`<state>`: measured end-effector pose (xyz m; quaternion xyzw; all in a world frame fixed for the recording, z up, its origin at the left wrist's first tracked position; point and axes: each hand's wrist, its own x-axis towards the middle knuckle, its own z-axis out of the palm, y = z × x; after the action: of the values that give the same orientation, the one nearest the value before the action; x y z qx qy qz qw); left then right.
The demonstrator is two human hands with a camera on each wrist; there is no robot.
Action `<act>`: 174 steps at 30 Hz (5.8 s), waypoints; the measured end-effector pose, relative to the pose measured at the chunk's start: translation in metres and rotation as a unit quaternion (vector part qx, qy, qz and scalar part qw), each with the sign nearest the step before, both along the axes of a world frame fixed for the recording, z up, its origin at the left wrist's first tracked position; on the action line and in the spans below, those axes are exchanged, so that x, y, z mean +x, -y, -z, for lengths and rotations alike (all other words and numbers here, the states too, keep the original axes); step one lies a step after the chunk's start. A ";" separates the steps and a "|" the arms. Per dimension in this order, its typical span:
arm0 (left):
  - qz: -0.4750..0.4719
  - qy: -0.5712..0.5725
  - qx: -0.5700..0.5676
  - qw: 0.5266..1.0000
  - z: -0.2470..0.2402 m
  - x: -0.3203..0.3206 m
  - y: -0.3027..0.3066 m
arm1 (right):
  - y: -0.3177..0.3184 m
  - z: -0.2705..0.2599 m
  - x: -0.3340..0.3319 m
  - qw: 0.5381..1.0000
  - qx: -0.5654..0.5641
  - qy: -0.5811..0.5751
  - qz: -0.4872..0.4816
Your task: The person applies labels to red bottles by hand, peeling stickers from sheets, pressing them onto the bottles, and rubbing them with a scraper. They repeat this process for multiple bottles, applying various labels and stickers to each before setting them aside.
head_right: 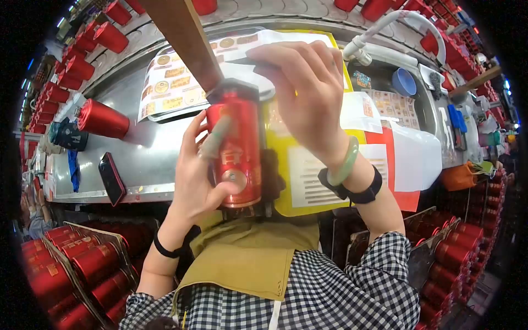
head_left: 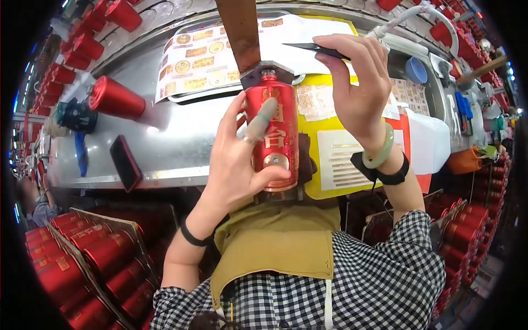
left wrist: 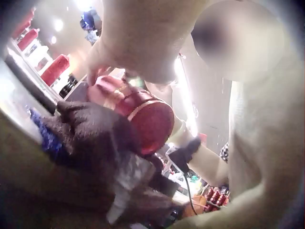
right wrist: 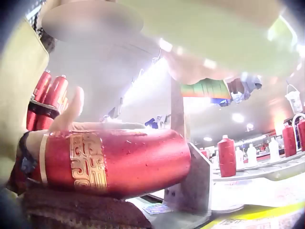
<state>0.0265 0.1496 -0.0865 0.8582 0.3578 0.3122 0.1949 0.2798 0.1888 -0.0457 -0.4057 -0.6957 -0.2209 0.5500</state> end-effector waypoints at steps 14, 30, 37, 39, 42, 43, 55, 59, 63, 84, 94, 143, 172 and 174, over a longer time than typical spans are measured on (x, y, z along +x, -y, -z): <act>-0.015 0.048 0.030 0.998 0.001 -0.002 -0.037 | 0.014 -0.004 -0.011 0.994 -0.103 -0.007 -0.046; -0.042 0.202 -0.057 0.977 0.052 -0.006 0.046 | 0.036 0.035 -0.027 0.949 -0.067 0.182 -0.247; -0.047 0.206 -0.070 0.975 0.058 -0.009 0.046 | 0.017 0.036 0.000 0.991 -0.089 0.076 -0.064; -0.047 0.218 -0.074 0.972 0.059 -0.009 0.046 | 0.032 0.054 -0.009 0.980 -0.077 0.130 -0.126; -0.052 0.217 -0.057 0.973 0.054 -0.007 0.049 | 0.070 0.018 -0.030 0.925 -0.126 0.207 -0.294; -0.058 0.207 -0.049 0.975 0.052 -0.006 0.050 | 0.062 0.021 -0.039 0.943 -0.132 0.183 -0.246; -0.044 0.193 -0.090 0.976 0.048 -0.010 0.049 | 0.072 0.023 -0.049 0.939 -0.145 0.191 -0.247; -0.036 0.226 -0.093 0.969 0.056 -0.007 0.050 | -0.002 0.020 0.001 0.987 -0.118 0.102 0.025; -0.081 0.209 -0.138 0.965 0.047 0.000 0.055 | -0.001 0.016 0.025 0.992 -0.125 -0.028 0.008; -0.047 0.019 0.042 0.998 0.027 -0.011 0.049 | 0.013 0.101 0.238 0.796 -0.587 -0.038 0.141; -0.060 0.000 0.074 0.995 0.022 -0.025 0.054 | -0.028 0.104 0.256 0.684 -0.722 -0.059 0.085; 0.014 0.127 -0.247 0.961 0.030 -0.033 0.038 | 0.091 -0.015 -0.040 0.901 -0.392 -0.145 -0.118; -0.002 0.345 -0.426 0.837 0.008 -0.001 0.009 | 0.039 0.052 -0.072 0.757 -0.506 -0.391 -0.137; -0.005 0.352 -0.425 0.834 0.011 -0.002 0.009 | 0.038 0.051 -0.074 0.754 -0.501 -0.397 -0.150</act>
<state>0.0245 0.1410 -0.0971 0.5214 0.3668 0.4110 0.6517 0.2058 0.1503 -0.0967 -0.5649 -0.4779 0.4252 0.5213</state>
